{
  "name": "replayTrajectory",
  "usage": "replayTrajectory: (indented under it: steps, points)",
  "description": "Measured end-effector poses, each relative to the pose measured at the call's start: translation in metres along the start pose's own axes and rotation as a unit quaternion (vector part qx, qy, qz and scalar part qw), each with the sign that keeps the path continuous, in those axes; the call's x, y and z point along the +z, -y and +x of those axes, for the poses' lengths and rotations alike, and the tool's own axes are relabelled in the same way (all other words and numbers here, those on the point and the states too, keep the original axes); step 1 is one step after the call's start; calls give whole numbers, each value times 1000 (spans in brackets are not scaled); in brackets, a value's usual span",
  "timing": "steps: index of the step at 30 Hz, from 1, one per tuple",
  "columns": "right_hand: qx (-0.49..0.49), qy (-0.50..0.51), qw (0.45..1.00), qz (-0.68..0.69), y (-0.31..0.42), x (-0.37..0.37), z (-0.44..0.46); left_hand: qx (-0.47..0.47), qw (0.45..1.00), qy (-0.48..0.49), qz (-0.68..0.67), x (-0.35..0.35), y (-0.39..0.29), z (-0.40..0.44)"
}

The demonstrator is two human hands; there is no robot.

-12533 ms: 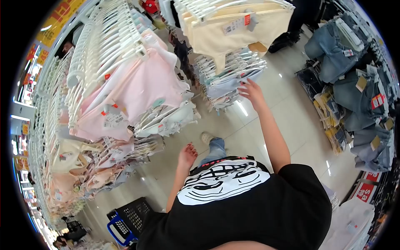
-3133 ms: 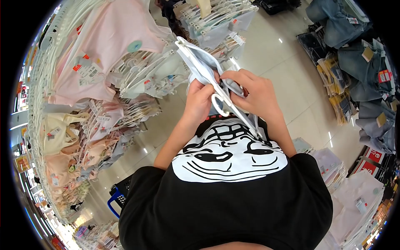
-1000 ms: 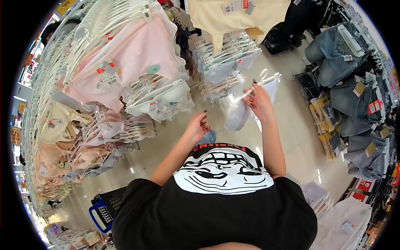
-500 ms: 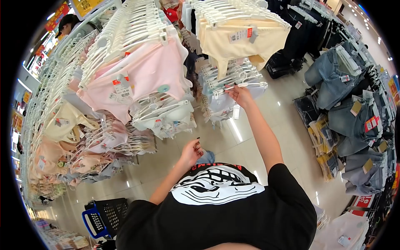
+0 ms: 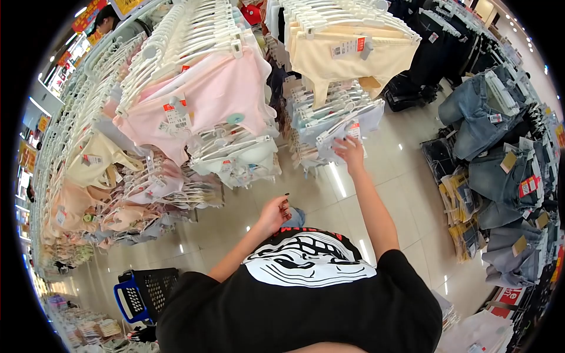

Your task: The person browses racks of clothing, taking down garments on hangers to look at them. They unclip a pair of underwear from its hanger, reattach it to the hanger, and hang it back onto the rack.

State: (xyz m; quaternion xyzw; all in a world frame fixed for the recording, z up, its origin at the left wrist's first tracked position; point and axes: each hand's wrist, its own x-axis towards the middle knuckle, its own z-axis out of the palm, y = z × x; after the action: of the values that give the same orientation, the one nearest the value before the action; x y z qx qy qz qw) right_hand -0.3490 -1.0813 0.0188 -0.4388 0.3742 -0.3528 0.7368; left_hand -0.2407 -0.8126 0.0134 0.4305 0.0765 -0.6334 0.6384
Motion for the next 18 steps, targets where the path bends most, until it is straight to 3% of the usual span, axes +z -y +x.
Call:
replayTrajectory:
  steps: [2,4,8,11,13,14,16,18]
  points:
    - [16,21,998,-53,-23,-5,-17,-10,1000,-7,19,4,6,-2]
    - [31,135,983,-118,-37,3,-43,-19,999,-16,43,9,10,-4]
    - [52,270,960,-56,-72,43,-106,-63,996,-4,60,13,23,2]
    - [244,318,915,-43,-75,54,-149,-97,991,-8,87,31,28,-9]
    - [239,287,927,-25,-72,54,-159,-131,987,-6,94,35,30,-13]
    - [232,295,927,-22,-88,43,-151,-146,982,63,99,26,31,-6]
    - [236,302,924,-13,-56,46,-157,-151,970,101,163,34,31,-5]
    - [242,260,935,-6,-75,39,-146,-162,951,166,202,34,29,1]
